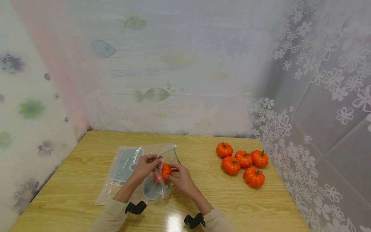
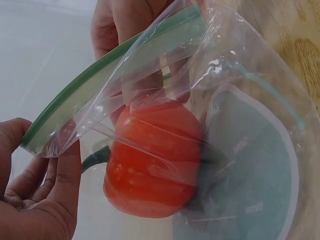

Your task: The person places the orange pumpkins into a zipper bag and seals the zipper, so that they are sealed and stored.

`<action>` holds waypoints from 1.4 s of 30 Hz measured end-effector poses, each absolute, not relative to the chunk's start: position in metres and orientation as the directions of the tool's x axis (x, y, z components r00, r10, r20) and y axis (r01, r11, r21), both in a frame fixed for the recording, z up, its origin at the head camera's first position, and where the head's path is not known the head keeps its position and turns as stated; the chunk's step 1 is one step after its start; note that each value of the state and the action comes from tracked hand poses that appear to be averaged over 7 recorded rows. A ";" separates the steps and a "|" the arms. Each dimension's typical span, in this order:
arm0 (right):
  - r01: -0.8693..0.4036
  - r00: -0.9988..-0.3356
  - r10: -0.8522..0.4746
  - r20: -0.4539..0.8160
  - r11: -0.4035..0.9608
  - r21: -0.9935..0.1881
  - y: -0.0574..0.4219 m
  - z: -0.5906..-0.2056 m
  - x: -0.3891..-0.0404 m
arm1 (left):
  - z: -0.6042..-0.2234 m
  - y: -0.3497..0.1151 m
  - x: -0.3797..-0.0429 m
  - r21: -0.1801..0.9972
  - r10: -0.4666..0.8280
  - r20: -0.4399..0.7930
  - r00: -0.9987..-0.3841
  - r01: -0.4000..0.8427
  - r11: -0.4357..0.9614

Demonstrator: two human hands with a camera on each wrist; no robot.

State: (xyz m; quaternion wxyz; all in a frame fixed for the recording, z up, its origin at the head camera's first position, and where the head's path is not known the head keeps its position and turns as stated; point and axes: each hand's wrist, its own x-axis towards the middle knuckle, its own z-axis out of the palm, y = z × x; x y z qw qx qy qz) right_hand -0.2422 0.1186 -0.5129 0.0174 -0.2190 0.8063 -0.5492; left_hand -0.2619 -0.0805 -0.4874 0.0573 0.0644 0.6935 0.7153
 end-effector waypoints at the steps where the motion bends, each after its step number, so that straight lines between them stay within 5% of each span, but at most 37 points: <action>1: -0.327 -0.905 -0.371 0.207 0.295 -0.898 0.119 -0.512 -0.242 | -0.488 -0.081 -0.262 0.999 0.171 0.012 -0.985 0.006 -0.034; 17: -0.232 -0.967 -0.156 0.202 0.215 -0.949 0.139 -0.502 -0.235 | -0.490 -0.081 -0.262 1.000 0.143 0.000 -0.990 -0.001 -0.012; 31: -0.247 -0.955 0.143 0.261 0.106 -0.963 0.189 -0.515 -0.236 | -0.492 -0.082 -0.260 0.999 0.122 -0.017 -0.992 -0.021 -0.032; 42: -0.233 -0.919 0.281 0.277 0.179 -0.956 0.246 -0.506 -0.231 | -0.496 -0.082 -0.263 0.999 0.114 -0.030 -0.993 -0.033 -0.026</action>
